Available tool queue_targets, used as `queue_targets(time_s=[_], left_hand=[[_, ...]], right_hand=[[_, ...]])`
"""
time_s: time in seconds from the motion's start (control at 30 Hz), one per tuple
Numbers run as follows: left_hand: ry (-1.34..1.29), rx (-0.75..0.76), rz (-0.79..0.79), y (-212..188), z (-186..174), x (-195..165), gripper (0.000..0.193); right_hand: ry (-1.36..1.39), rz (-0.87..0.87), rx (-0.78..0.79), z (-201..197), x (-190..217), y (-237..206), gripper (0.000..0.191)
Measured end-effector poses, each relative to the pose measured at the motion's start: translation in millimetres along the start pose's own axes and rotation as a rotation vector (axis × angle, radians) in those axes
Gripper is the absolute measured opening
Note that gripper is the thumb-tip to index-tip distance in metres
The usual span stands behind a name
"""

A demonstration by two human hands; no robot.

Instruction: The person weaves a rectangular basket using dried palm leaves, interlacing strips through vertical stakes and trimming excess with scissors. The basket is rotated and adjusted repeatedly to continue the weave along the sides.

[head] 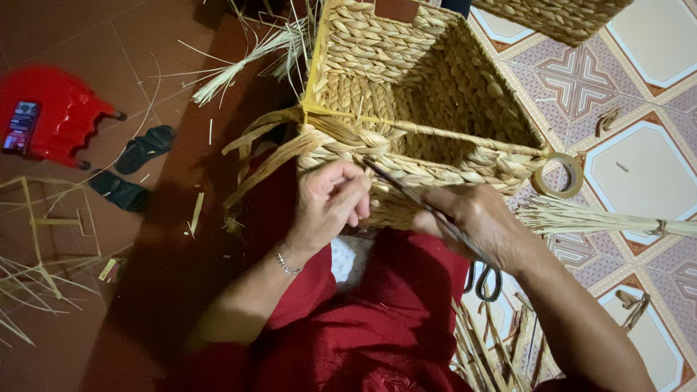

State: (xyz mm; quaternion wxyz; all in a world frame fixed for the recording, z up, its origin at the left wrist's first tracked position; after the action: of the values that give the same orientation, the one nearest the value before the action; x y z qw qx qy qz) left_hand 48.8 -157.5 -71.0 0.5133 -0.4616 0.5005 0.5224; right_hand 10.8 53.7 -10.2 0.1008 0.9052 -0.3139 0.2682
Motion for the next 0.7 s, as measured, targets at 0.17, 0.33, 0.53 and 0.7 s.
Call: queue_targets(time_s=[0.17, 0.33, 0.53, 0.7], left_hand=[[0.343, 0.229, 0.175, -24.6, -15.0, -6.1, 0.014], [0.593, 0.106, 0.05, -49.3, -63.3, -41.6, 0.016], [0.719, -0.226, 0.484, -50.7, -88.0, -101.8, 0.012], [0.794, -0.267, 0.582, -5.2, -89.6, -110.8, 0.026]], right_hand=[[0.19, -0.023, -0.071, 11.2, -23.8, -61.2, 0.071], [0.669, 0.233, -0.758, 34.9, -98.4, -161.2, 0.056], [0.149, 0.964, -0.831, 84.0, -185.1, -235.0, 0.052], [-0.256, 1.231, -0.486, 119.7, -196.0, -259.5, 0.059]])
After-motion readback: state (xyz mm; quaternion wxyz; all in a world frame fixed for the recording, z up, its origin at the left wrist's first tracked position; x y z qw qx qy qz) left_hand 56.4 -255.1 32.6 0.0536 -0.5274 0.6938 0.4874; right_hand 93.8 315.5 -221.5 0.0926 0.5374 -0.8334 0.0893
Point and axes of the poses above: each hand's wrist, its own y-axis towards the middle knuckle, its own z-axis out of the palm, x = y × z, the point moved 5 cm from there along y, towards the middle knuckle, and after that the axes turned 5 degrees about -z, right-handed, at the moved point
